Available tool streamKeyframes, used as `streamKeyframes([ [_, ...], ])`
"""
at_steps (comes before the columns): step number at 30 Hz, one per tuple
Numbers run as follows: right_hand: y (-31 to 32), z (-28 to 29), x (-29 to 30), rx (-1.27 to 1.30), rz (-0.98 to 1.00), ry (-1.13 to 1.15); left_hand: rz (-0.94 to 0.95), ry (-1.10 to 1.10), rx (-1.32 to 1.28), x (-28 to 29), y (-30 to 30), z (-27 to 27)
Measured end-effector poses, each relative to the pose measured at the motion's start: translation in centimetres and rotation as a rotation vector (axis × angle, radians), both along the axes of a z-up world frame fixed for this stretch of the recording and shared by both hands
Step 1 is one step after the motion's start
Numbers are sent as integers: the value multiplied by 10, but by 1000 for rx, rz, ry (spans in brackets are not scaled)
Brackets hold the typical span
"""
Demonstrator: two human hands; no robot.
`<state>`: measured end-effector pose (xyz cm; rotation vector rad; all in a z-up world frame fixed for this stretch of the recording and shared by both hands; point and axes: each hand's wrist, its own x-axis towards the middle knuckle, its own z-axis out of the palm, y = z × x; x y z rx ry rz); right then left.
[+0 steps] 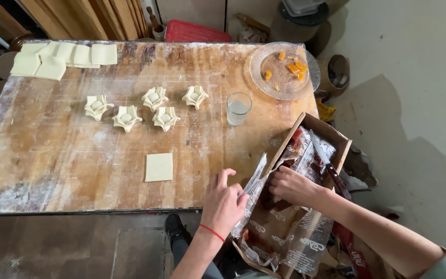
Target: Assembling square dough pieces with fruit paste filling into star-shaped pastries.
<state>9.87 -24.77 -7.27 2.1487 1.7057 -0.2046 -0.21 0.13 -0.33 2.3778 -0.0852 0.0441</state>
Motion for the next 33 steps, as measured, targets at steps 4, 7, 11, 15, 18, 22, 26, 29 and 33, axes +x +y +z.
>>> streamKeyframes([
  [4,0,44,-7,154,-178,103,-22,79,22,8,1,3],
  [7,-4,103,-10,344,-362,301,-66,85,69,12,-1,-6],
  [11,-45,123,1,574,-582,417,-162,-19,73,26,-23,16],
  [15,-71,112,21,640,-1061,431,-300,-214,46,59,-64,25],
  [18,-92,72,42,657,-1185,503,-344,-311,59,95,-96,11],
  [22,-98,43,50,738,-1024,535,-358,-280,106,129,-120,-21],
  [26,-83,97,6,837,-752,94,-391,-193,123,140,-125,-16],
  [29,-86,88,-23,676,-1192,-55,-416,-177,145,144,-131,-16],
  [33,-66,82,-40,556,-1515,-65,-422,-241,202,145,-140,-10],
])
